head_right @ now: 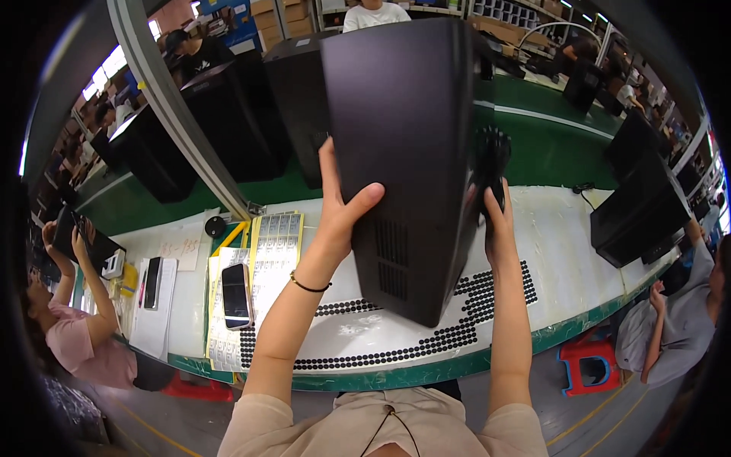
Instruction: Applying labels and rubber feet to the bottom of electronic housings on an assembly line.
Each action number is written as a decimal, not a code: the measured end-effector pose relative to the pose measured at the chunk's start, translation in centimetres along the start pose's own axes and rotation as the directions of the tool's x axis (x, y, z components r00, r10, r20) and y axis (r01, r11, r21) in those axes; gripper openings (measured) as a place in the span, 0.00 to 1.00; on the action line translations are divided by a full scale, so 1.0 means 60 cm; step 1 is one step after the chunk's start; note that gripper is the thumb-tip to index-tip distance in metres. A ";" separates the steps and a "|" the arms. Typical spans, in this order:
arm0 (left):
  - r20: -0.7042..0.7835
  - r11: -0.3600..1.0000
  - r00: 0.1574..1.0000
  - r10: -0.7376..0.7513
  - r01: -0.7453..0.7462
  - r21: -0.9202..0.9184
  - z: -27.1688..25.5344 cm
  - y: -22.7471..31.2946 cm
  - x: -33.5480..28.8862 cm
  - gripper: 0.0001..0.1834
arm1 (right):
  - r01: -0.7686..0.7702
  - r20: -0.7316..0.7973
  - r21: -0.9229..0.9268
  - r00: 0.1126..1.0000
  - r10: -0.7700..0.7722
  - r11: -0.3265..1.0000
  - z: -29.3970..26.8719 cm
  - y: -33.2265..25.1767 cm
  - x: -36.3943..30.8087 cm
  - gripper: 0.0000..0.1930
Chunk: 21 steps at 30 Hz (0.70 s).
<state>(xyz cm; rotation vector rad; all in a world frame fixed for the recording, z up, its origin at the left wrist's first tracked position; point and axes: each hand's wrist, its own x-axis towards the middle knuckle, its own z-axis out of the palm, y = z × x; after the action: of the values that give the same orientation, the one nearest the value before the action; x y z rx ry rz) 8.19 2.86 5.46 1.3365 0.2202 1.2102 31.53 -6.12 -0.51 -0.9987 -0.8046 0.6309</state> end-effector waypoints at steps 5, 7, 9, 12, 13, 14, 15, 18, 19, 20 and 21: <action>0.111 0.798 0.899 0.423 -0.428 0.425 -0.004 -0.040 -0.044 0.68 | 0.065 0.176 -0.112 0.983 -0.045 0.992 -0.030 0.128 0.023 0.29; 0.150 0.788 0.905 0.397 -0.420 0.450 -0.006 -0.062 -0.057 0.66 | 0.117 0.211 0.037 0.970 -0.123 0.992 -0.063 0.190 0.043 0.29; 0.182 0.822 0.910 0.372 -0.415 0.391 0.032 -0.069 -0.048 0.65 | 0.536 0.360 -0.605 0.844 -0.398 0.589 -0.259 0.255 0.087 0.29; 0.151 0.832 0.942 0.301 -0.337 0.442 0.005 -0.056 -0.059 0.64 | 0.252 0.211 -0.428 0.962 -0.175 0.868 -0.192 0.241 0.044 0.28; 0.141 0.819 0.944 0.298 -0.329 0.471 -0.002 -0.050 -0.067 0.62 | 0.102 0.146 -0.324 0.988 -0.057 0.940 -0.164 0.206 0.032 0.28; 0.140 0.824 0.945 0.296 -0.327 0.463 -0.003 -0.045 -0.074 0.62 | -0.043 0.082 -0.216 0.995 0.062 0.975 -0.148 0.166 0.020 0.28; 0.119 0.819 0.962 0.247 -0.273 0.504 -0.009 -0.037 -0.085 0.60 | -0.183 0.034 -0.095 0.982 0.187 0.978 -0.138 0.138 0.011 0.27; 0.103 0.754 0.980 0.173 -0.199 0.626 -0.036 -0.024 -0.119 0.50 | -0.191 0.023 -0.097 0.981 0.194 0.977 -0.138 0.113 -0.021 0.23; 0.157 0.608 0.984 0.088 -0.178 0.774 -0.053 -0.034 -0.135 0.46 | -0.198 -0.027 -0.124 0.980 0.196 0.972 -0.140 0.101 -0.030 0.20; 0.186 0.419 0.983 -0.004 -0.167 0.892 -0.077 -0.038 -0.155 0.42 | -0.201 -0.026 -0.119 0.980 0.199 0.972 -0.147 0.104 -0.038 0.20; 0.134 0.282 0.990 -0.033 -0.119 0.952 -0.109 -0.047 -0.177 0.40 | -0.195 -0.014 -0.188 0.981 0.196 0.963 -0.155 0.110 -0.046 0.20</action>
<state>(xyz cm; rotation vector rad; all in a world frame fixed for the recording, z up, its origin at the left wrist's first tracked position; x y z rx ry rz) 0.38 -0.56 -4.10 2.5115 0.9734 0.9898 36.97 -10.00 -10.16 -1.2612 -0.7857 0.7357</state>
